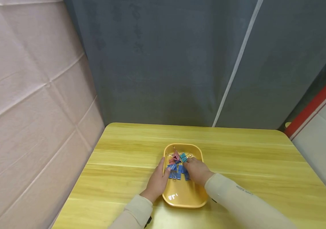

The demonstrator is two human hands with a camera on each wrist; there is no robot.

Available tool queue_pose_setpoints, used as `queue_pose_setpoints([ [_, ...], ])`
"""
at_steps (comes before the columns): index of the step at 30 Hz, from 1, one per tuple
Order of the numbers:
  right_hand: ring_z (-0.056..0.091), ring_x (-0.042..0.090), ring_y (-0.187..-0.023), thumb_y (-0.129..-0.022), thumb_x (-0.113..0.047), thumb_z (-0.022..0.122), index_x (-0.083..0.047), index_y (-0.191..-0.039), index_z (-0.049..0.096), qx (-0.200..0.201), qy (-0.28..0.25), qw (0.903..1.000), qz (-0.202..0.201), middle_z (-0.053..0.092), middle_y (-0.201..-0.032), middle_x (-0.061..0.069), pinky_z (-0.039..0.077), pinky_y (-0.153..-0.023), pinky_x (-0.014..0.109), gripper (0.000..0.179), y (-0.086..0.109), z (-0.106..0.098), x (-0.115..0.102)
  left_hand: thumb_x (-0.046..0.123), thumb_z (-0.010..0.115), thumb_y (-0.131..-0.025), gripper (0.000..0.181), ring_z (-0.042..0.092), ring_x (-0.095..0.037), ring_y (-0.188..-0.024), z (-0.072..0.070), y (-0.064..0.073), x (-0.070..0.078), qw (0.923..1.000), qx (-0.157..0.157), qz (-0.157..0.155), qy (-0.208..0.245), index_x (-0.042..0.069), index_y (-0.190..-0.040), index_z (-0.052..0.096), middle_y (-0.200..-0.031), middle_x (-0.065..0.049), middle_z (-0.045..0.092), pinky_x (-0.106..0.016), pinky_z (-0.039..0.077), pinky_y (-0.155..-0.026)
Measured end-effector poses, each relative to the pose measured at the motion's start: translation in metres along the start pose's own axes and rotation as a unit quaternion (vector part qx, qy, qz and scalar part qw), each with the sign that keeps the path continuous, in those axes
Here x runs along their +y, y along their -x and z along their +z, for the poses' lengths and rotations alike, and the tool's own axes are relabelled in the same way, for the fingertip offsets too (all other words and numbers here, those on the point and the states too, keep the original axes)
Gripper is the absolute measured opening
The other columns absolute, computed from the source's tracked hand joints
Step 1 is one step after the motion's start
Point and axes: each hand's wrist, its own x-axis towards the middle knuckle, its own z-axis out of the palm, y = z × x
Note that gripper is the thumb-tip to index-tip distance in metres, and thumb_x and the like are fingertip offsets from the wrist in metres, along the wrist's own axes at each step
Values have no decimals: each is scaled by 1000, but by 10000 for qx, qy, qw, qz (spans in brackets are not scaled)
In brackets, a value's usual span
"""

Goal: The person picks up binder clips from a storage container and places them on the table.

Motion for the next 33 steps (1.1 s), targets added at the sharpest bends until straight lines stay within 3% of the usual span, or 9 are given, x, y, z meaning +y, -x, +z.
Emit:
queue_pose_setpoints([
  [23, 60, 24, -99, -73, -11, 84, -5, -100, 70, 24, 100, 9997, -241, 64, -99, 6, 52, -93, 38, 31, -2, -2, 3, 36, 40, -104, 60, 32, -40, -139, -3, -3, -1, 10000, -14, -1, 39, 12, -155, 20, -155, -16, 31, -54, 25, -115],
  [33, 61, 26, -102, -71, -8, 84, -3, -101, 70, 64, -20, 9996, -283, 64, -102, 8, 51, -95, 40, 33, 1, -5, 0, 33, 41, -104, 59, 32, -40, -139, -3, -2, 1, 10000, -24, -16, 82, 10, -155, 20, -155, -17, 30, -55, 24, -115],
])
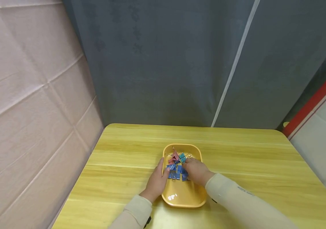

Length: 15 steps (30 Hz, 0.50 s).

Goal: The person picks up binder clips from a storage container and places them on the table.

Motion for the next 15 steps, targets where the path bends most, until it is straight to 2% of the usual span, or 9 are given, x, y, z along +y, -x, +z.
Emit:
queue_pose_setpoints([
  [15, 60, 27, -106, -69, -4, 84, -3, -103, 71, 117, -337, 9993, -103, 65, -108, 9, 52, -94, 40, 36, 3, -5, -2, 35, 39, -104, 60, 31, -39, -140, -1, 1, -1, 10000, -36, 2, 6, 11, -155, 19, -155, -15, 29, -55, 24, -115],
])
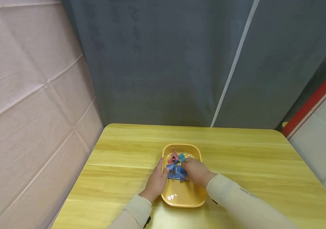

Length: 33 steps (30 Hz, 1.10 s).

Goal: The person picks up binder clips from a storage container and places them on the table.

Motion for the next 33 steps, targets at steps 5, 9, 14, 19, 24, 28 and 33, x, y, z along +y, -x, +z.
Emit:
queue_pose_setpoints([
  [5, 61, 25, -101, -68, -3, 84, -3, -100, 72, 104, -128, 9999, -44, 66, -103, 8, 54, -90, 39, 34, 1, -5, 0, 34, 40, -104, 59, 31, -40, -139, 1, 0, 0, 10000, 7, -33, -5, 12, -155, 20, -155, -16, 30, -55, 25, -115],
  [9, 61, 24, -97, -68, -5, 84, -3, -99, 72, 146, -131, 9998, -90, 65, -101, 7, 55, -88, 38, 34, 3, -10, -1, 34, 40, -104, 59, 33, -41, -138, 1, 0, 0, 10000, 26, -32, -41, 12, -155, 20, -154, -17, 31, -56, 26, -114],
  [14, 60, 24, -100, -69, -8, 85, -3, -102, 71, 153, -60, 9997, -175, 66, -104, 7, 54, -90, 39, 37, 4, -16, -2, 34, 41, -103, 60, 34, -42, -137, 0, 1, 1, 10000, 60, -18, -41, 11, -155, 20, -154, -18, 32, -56, 26, -114],
  [19, 61, 25, -99, -70, -9, 84, -2, -106, 69, 176, -33, 9996, -222, 66, -105, 9, 55, -88, 38, 39, 6, -23, -3, 34, 42, -103, 60, 35, -43, -136, -1, 2, 1, 9999, 108, 40, -83, 10, -154, 21, -152, -20, 34, -57, 27, -113],
  [24, 61, 27, -101, -71, -9, 84, -1, -109, 68, 245, -107, 9995, -173, 65, -108, 11, 55, -88, 38, 42, 10, -30, -3, 33, 41, -104, 59, 36, -44, -135, 0, 2, 1, 9999, 110, 62, -93, 9, -154, 22, -151, -21, 34, -58, 27, -112],
  [28, 61, 28, -99, -70, -7, 84, 0, -108, 69, 377, -168, 9990, -163, 65, -106, 12, 56, -86, 39, 41, 13, -35, 0, 34, 40, -104, 59, 35, -43, -136, 1, 1, 0, 9999, 84, 9, -80, 11, -154, 21, -152, -20, 34, -58, 27, -113],
  [33, 61, 31, -102, -71, -4, 82, 4, -110, 67, 506, -255, 9983, -104, 64, -107, 14, 55, -88, 40, 43, 18, -40, 5, 36, 40, -104, 60, 33, -41, -138, 2, -1, -1, 10000, 61, -37, -59, 13, -155, 20, -154, -17, 32, -56, 25, -114],
])
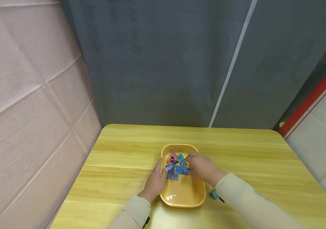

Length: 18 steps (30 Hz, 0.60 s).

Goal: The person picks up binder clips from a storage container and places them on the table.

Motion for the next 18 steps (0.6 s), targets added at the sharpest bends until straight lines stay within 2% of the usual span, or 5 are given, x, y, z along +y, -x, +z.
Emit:
queue_pose_setpoints([
  [7, 62, 29, -100, -69, -3, 83, 4, -112, 66, 198, -48, 9997, 96, 65, -107, 13, 56, -86, 39, 47, 6, -6, 5, 35, 40, -104, 60, 34, -41, -137, 0, 0, 0, 10000, 22, 34, 18, 12, -155, 21, -154, -17, 32, -56, 26, -114],
  [14, 62, 30, -103, -70, -1, 81, 5, -116, 64, 149, -147, 9991, 361, 63, -113, 15, 56, -87, 39, 50, 10, -14, 7, 35, 40, -104, 60, 33, -41, -138, 1, -1, -1, 10000, 18, 38, 20, 12, -155, 20, -154, -16, 31, -56, 26, -114],
  [18, 63, 30, -100, -70, -1, 81, 5, -114, 65, 193, -44, 9991, 366, 64, -109, 14, 57, -84, 38, 48, 14, -19, 12, 36, 40, -104, 60, 33, -42, -138, 0, 0, 0, 10000, 9, 16, 53, 12, -155, 20, -155, -16, 30, -57, 25, -114],
])
